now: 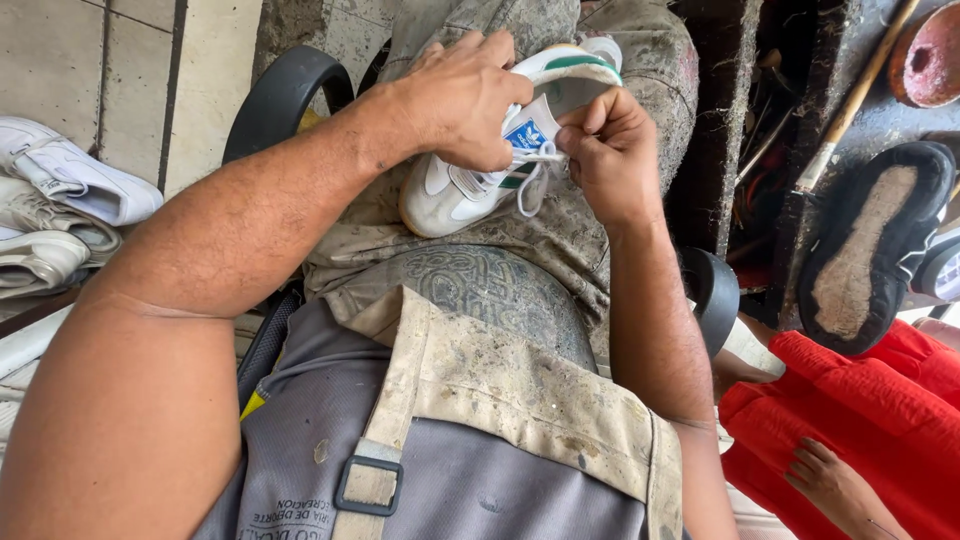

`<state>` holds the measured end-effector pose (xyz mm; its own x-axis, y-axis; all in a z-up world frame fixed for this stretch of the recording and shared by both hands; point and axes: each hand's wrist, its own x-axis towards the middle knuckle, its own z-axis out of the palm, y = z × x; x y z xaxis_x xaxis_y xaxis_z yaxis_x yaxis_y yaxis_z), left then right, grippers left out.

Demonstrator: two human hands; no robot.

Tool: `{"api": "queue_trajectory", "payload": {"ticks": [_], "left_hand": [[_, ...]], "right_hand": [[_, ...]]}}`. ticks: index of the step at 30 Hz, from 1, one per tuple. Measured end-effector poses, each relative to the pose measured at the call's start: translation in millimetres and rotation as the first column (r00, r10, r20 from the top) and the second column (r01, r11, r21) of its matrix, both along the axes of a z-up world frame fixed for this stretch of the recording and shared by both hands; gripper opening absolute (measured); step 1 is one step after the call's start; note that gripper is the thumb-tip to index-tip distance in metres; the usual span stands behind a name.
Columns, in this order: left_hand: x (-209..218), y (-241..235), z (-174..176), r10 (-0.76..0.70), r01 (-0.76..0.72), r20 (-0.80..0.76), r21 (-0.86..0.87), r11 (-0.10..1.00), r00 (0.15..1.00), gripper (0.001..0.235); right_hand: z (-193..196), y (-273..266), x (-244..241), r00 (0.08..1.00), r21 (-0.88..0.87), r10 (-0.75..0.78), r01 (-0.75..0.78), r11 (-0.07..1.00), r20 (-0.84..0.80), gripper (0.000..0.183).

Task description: Handling shoe laces and painting the white logos and midsoles of sneakers using a small brush

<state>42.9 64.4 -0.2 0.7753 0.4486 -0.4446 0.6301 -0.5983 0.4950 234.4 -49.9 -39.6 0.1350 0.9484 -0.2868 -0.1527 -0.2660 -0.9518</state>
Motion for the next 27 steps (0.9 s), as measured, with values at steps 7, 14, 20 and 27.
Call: {"api": "queue_trajectory", "payload": {"ticks": [7, 14, 20, 27], "left_hand": [[-9, 6, 11, 0.050, -0.049, 0.006, -0.072, 0.996, 0.999, 0.064], [-14, 5, -16, 0.060, -0.026, 0.179, -0.185, 0.982, 0.982, 0.010], [-19, 12, -74, 0.101, -0.005, 0.423, -0.223, 0.975, 0.900, 0.017], [-12, -14, -79, 0.152, -0.169, 0.792, -0.062, 0.984, 0.591, 0.012]], "right_hand": [[30, -5, -26, 0.973, -0.075, -0.211, 0.205, 0.976, -0.088, 0.046], [22, -22, -31, 0.979, -0.058, -0.132, 0.143, 0.988, 0.153, 0.021], [10, -23, -24, 0.970, -0.083, -0.004, 0.025, 0.996, 0.242, 0.034], [-9, -29, -16, 0.995, -0.062, 0.038, -0.033, 0.998, 0.093, 0.040]]}}
